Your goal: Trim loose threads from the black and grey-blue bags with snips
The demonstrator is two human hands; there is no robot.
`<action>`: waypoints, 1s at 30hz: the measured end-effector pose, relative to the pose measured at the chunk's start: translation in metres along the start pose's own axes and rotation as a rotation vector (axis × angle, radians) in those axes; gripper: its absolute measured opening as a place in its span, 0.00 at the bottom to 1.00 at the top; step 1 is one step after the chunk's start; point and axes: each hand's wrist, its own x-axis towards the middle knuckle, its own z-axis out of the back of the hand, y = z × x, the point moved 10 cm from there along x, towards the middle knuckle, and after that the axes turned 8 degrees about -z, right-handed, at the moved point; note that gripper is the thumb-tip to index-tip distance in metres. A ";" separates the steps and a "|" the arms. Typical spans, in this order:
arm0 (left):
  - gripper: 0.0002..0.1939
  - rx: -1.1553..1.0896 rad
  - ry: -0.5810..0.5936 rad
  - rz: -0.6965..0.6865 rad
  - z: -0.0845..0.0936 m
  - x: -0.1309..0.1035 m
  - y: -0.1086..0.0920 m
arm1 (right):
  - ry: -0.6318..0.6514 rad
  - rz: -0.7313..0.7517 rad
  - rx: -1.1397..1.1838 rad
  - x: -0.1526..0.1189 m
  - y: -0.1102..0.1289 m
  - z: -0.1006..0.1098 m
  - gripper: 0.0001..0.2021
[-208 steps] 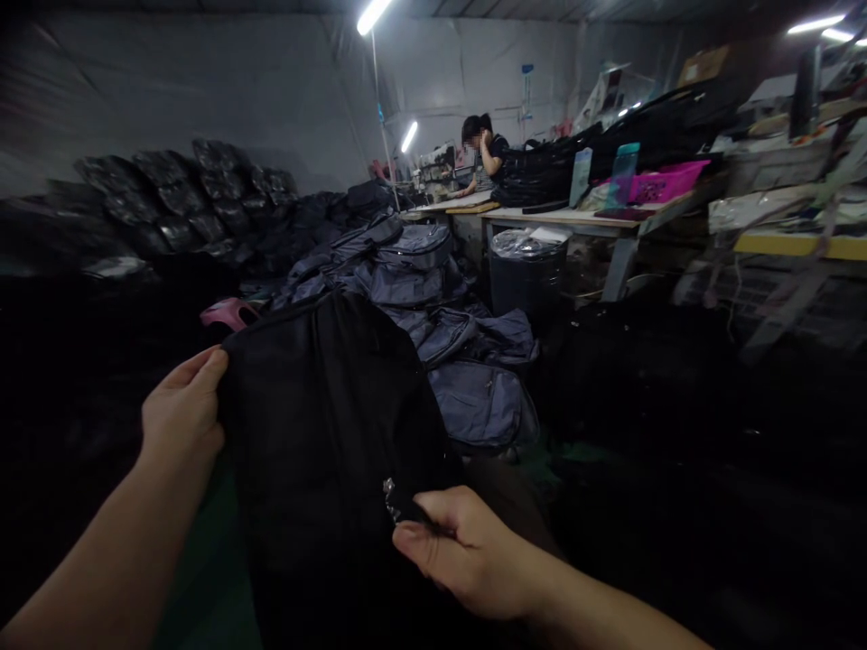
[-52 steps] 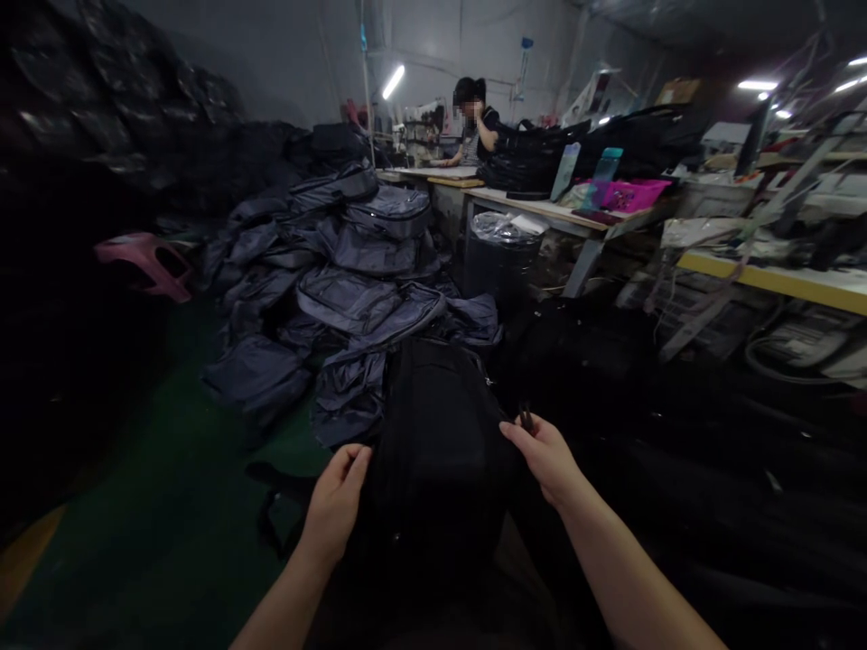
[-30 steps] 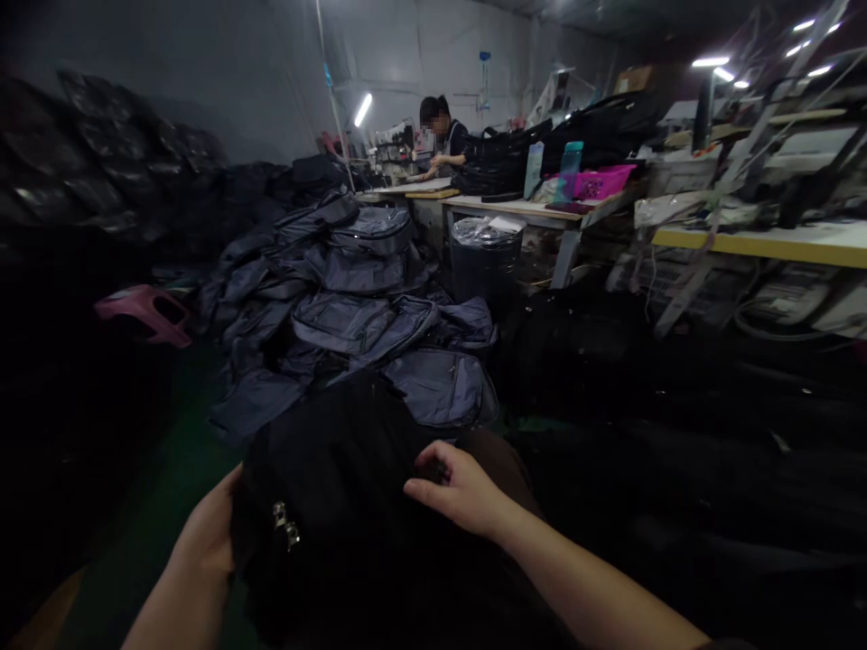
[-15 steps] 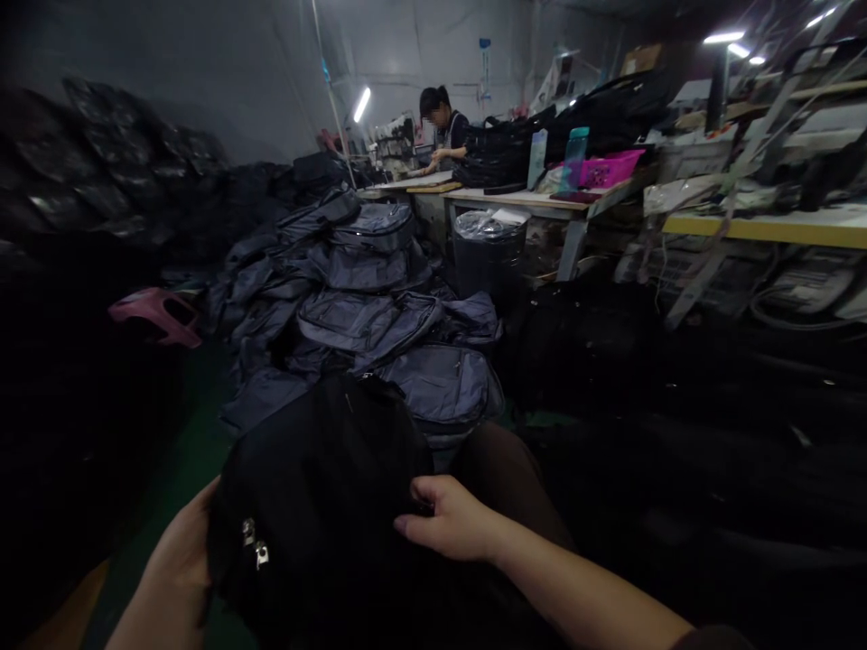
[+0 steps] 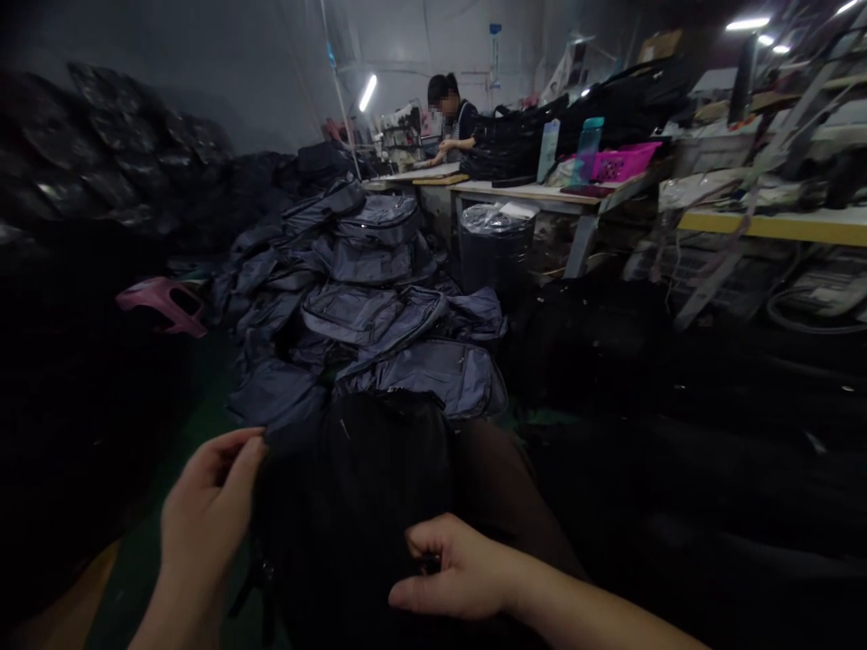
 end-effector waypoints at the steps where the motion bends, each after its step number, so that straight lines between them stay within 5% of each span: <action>1: 0.11 -0.069 0.096 -0.092 -0.014 -0.005 -0.022 | 0.007 0.012 -0.028 0.000 0.002 -0.001 0.15; 4: 0.06 -0.163 0.344 -0.269 -0.055 -0.024 -0.059 | -0.011 0.048 -0.077 0.001 0.009 0.005 0.16; 7: 0.04 -0.162 0.373 -0.309 -0.071 -0.029 -0.063 | -0.050 0.061 -0.155 0.003 0.016 0.017 0.18; 13: 0.04 -0.217 0.384 -0.385 -0.081 -0.028 -0.077 | -0.552 0.062 -0.295 0.012 0.057 0.082 0.17; 16: 0.04 -0.189 0.421 -0.391 -0.088 -0.029 -0.086 | -0.679 0.065 -0.327 0.022 0.077 0.095 0.17; 23: 0.07 -0.167 0.466 -0.229 -0.092 -0.024 -0.084 | -0.471 -0.054 -0.132 0.066 0.062 0.087 0.05; 30: 0.07 -0.164 0.455 -0.247 -0.090 -0.025 -0.088 | -0.552 0.020 -0.223 0.068 0.071 0.093 0.04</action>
